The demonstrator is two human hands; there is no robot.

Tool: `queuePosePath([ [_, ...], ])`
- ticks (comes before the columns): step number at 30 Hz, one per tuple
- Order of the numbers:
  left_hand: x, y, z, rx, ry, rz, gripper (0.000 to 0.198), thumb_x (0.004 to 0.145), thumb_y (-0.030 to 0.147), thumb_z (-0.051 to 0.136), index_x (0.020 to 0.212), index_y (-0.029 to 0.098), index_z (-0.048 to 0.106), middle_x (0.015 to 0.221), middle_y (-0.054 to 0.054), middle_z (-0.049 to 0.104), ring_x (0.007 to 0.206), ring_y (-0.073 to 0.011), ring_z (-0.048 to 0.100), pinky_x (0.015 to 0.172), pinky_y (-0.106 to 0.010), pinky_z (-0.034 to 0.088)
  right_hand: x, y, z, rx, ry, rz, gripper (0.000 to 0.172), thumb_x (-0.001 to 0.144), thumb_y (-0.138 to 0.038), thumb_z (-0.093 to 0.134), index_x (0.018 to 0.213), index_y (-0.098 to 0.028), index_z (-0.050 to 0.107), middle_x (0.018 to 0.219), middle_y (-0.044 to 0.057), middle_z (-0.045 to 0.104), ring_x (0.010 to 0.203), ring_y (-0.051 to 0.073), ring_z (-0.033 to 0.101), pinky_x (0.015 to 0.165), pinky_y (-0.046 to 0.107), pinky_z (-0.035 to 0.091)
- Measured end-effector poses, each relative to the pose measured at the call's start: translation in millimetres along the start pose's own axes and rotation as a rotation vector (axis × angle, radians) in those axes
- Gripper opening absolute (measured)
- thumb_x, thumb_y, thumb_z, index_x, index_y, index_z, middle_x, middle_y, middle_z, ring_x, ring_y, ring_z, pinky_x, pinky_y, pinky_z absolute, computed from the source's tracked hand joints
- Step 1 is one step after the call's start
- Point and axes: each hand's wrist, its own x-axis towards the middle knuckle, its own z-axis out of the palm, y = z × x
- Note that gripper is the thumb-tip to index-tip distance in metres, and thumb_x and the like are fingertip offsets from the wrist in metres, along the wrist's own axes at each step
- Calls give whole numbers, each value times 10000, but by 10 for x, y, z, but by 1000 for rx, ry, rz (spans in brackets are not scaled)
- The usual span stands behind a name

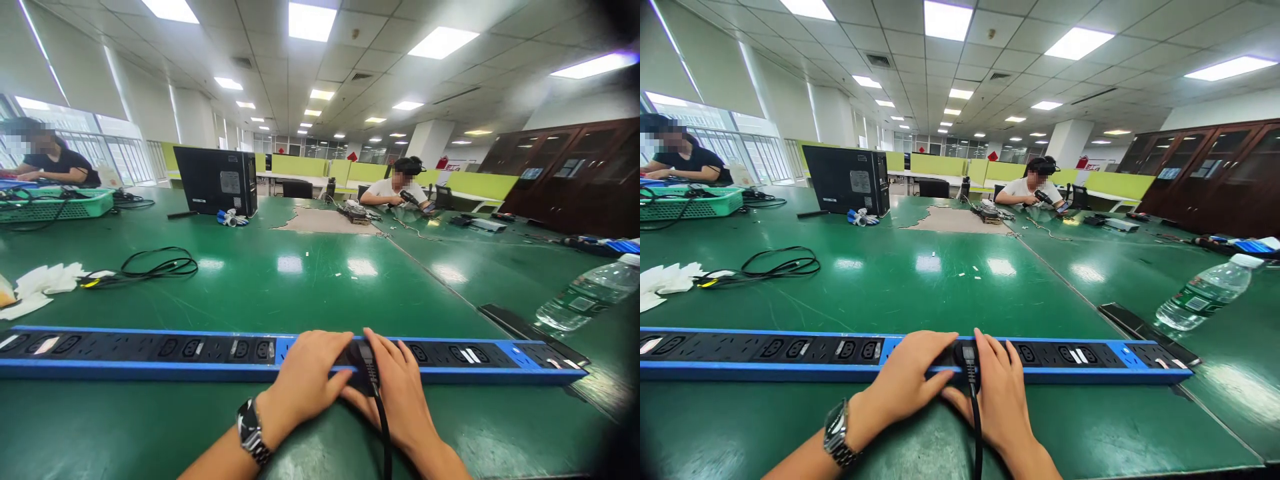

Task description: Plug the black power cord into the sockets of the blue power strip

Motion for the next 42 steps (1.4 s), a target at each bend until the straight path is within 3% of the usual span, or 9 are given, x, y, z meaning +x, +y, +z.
queuePosePath([
  [6,250,185,224,88,117,40,317,881,131,527,1179,205,607,1054,-58,717,992,-221,648,888,-390,534,-107,90,107,-191,-9,-14,660,818,-541,590,1336,-145,489,1328,159,602,1204,325,538,1009,486,381],
  [12,-355,-354,-593,33,591,-186,338,960,348,486,1238,175,570,1114,-90,724,961,-201,694,897,-333,547,-92,70,128,-180,-6,43,761,811,-702,517,1329,-146,518,1324,161,607,1218,341,526,997,499,380],
  [15,-877,-760,-1026,79,529,-352,420,933,477,509,1248,207,571,1151,-64,719,970,-214,703,917,-341,545,-82,59,140,-160,0,63,775,812,-733,480,1323,-151,529,1314,165,611,1216,349,527,986,525,383],
  [19,-1285,-1053,-1188,144,301,-377,408,922,509,512,1217,244,612,1183,-53,715,1053,-233,680,932,-342,540,-59,-11,155,-135,21,91,804,780,-767,494,1309,-164,539,1301,176,616,1190,375,542,977,596,363],
  [27,-1215,-1064,-1122,312,59,-237,503,908,378,560,1394,273,488,1389,-87,590,1278,-276,540,1086,-498,405,305,-846,173,215,-75,-3,588,832,-513,627,1316,-193,531,1326,131,606,1236,321,513,1033,543,366],
  [31,-1252,-1052,-1125,294,95,-267,1044,748,413,738,1558,236,104,1435,-146,534,1266,-311,549,1063,-497,437,752,-1534,316,450,-216,-45,480,832,-410,647,1251,-187,572,1198,94,674,1086,263,579,957,450,431],
  [35,-1293,-1102,-1093,256,154,-297,888,817,186,543,1562,249,64,1360,-107,603,1212,-238,602,1015,-400,493,1062,-2007,482,497,-289,-177,426,844,-282,610,1263,-223,563,1061,50,711,991,229,600,890,397,434],
  [38,-1298,-1135,-1084,264,143,-309,904,805,212,582,1559,245,85,1360,-103,608,1221,-251,597,1033,-419,481,1076,-1949,446,549,-150,-122,284,895,-282,545,1163,-221,615,1007,51,715,940,205,613,864,368,432],
  [42,-1285,-1127,-1091,277,119,-343,1027,764,340,721,1557,258,74,1339,-93,631,1256,-282,569,1054,-469,458,879,-1411,263,535,12,70,326,929,-369,528,1186,-185,609,1040,94,712,944,214,634,856,365,469],
])
